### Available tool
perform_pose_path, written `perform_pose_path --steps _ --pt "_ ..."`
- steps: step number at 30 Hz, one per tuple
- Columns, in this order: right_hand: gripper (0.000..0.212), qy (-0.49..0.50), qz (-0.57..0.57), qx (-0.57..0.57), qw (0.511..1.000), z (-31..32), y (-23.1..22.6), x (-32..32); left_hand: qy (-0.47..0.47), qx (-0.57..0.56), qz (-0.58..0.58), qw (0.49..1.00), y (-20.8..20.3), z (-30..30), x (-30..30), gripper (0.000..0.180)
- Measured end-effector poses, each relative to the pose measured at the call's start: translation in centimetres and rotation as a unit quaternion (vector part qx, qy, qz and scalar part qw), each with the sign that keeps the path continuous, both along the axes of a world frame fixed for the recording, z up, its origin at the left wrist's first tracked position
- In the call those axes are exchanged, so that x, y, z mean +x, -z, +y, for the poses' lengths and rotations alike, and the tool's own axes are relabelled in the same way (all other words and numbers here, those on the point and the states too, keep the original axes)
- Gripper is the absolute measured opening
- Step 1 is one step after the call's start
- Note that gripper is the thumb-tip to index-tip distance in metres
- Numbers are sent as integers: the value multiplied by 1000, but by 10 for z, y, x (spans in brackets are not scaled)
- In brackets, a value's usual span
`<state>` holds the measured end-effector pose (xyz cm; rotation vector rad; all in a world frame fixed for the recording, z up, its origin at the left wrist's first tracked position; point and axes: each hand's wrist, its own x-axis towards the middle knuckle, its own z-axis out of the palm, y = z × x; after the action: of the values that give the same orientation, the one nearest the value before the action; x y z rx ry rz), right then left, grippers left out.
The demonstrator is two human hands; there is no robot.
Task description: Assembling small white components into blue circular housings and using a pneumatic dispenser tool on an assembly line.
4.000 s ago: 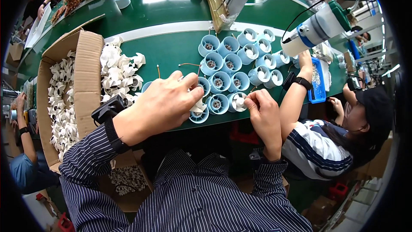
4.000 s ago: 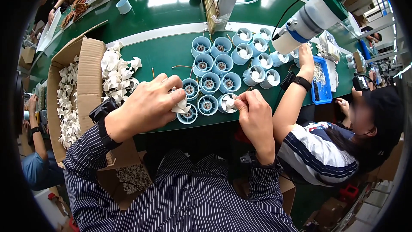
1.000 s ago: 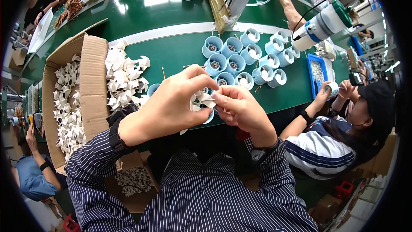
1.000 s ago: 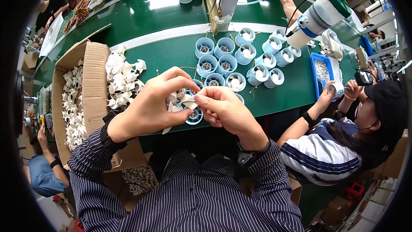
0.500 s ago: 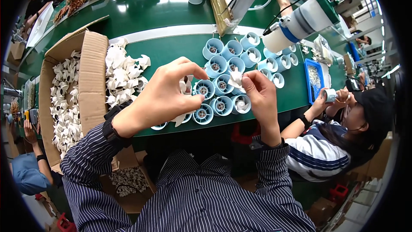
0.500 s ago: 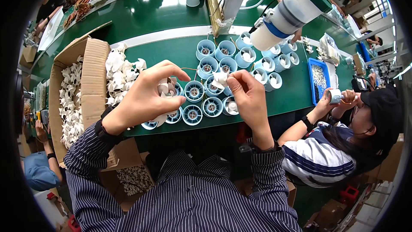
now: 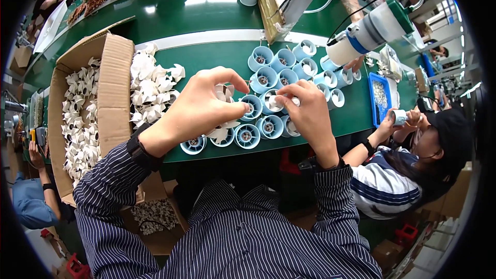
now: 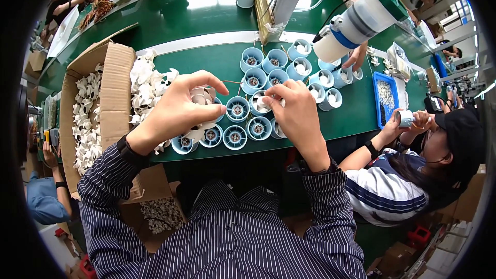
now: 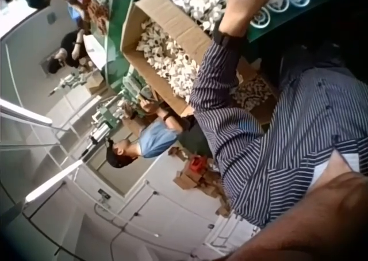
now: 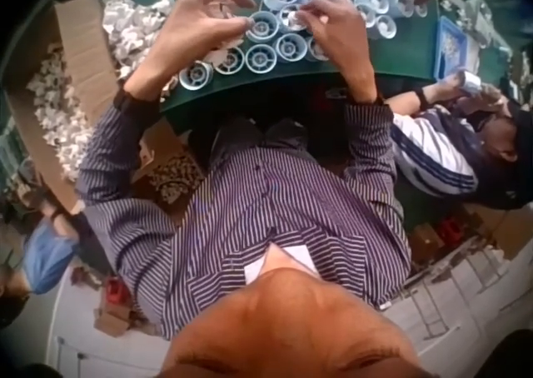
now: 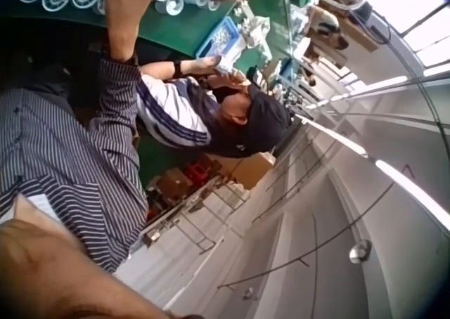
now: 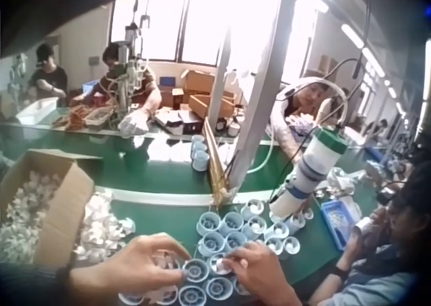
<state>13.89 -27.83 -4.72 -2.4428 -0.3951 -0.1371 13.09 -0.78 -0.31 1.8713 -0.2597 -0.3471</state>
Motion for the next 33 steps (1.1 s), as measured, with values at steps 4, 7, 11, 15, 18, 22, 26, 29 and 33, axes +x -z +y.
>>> perform_pose_path --steps 4,7,11,15,18,22,26,29,33 --pt "10 -34 -75 -118 990 8 11 3 -8 -26 49 998 2 1 2 33" --pt "12 -29 -57 -128 990 11 3 2 -18 -44 75 996 3 0 4 33" --pt "17 -60 -8 90 994 25 -20 -22 -46 -83 77 992 1 -3 4 32" --pt "27 -127 -31 199 971 51 -28 -44 -37 -39 112 992 3 0 3 31" --pt "30 -131 -75 213 965 59 -22 -53 -46 -43 105 993 0 -5 3 30" --pt "34 -118 -109 234 959 73 -17 -64 -75 -92 72 990 7 -13 1 25" --pt "32 -138 -228 149 952 75 -13 -60 -105 -90 30 990 13 -15 0 24" --pt "33 -178 -255 105 945 71 -13 -58 -120 -75 -7 990 21 -17 1 25" --pt "34 -194 -287 92 933 65 -10 -58 -131 -78 -9 988 15 -17 0 25"
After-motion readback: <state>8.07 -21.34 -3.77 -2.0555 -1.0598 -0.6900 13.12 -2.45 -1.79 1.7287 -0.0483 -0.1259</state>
